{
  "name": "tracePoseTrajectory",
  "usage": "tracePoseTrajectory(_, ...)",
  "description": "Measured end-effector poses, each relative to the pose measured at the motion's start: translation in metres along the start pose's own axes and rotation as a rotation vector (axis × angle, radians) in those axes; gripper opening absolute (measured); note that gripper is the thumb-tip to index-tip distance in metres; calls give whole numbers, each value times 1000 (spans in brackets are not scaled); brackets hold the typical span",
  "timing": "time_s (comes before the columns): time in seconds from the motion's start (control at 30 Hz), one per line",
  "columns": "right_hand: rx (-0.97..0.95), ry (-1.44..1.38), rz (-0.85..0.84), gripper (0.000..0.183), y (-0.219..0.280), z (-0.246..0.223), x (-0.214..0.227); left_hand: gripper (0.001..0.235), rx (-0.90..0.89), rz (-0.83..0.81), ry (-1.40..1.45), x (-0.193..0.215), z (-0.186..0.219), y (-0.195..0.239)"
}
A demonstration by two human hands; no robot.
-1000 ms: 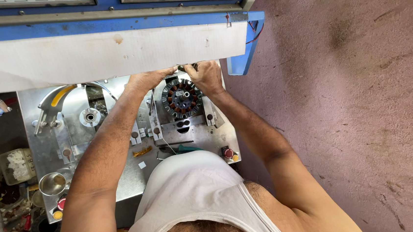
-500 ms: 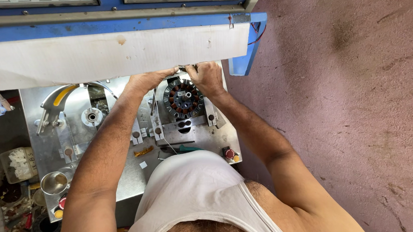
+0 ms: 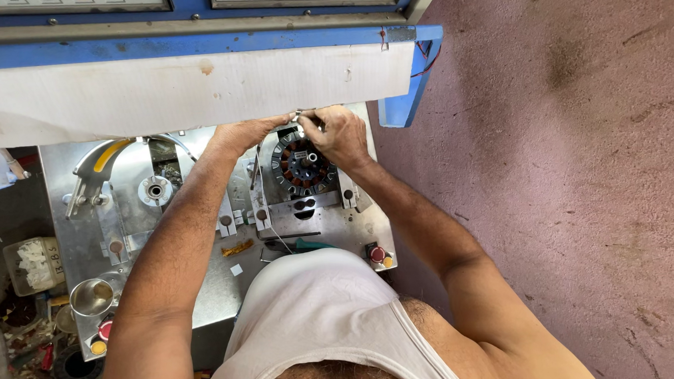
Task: The person works on a motor stator mounted on a machine by threading thin wires through the coils, using pliers to pull and position wires, and pressing buttons on a control panel.
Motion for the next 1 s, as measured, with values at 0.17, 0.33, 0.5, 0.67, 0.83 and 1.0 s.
tracePoseTrajectory(0.17,-35,36,-83,38,-1,-3,1,46,37,-4,-31,1,-3,0)
tracePoseTrajectory(0.33,96,169,-36,32,-6,-18,16,39,-111,-21,-89,5,25,2)
tracePoseTrajectory(0.5,392,232,162,28,5,-40,23,34,116,-82,-56,1,21,4)
tracePoseTrajectory(0.67,63,149,-373,27,-16,-3,-30,45,-141,-17,-247,6,38,4)
tracePoseTrajectory(0.83,-968,-836,-595,20,13,26,-31,42,-235,-8,-365,3,33,1)
tracePoseTrajectory(1.0,-726,-674,-512,21,5,27,-15,41,-152,11,-23,6,35,2)
Point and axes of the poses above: each hand's wrist, its own y-axis away from the middle knuckle, its own x-axis out of the back of the hand, z = x × y, the point moved 9 cm from there along -y, towards the middle knuckle, and after that the axes turned 3 degrees about -x, right-handed, at the moved point
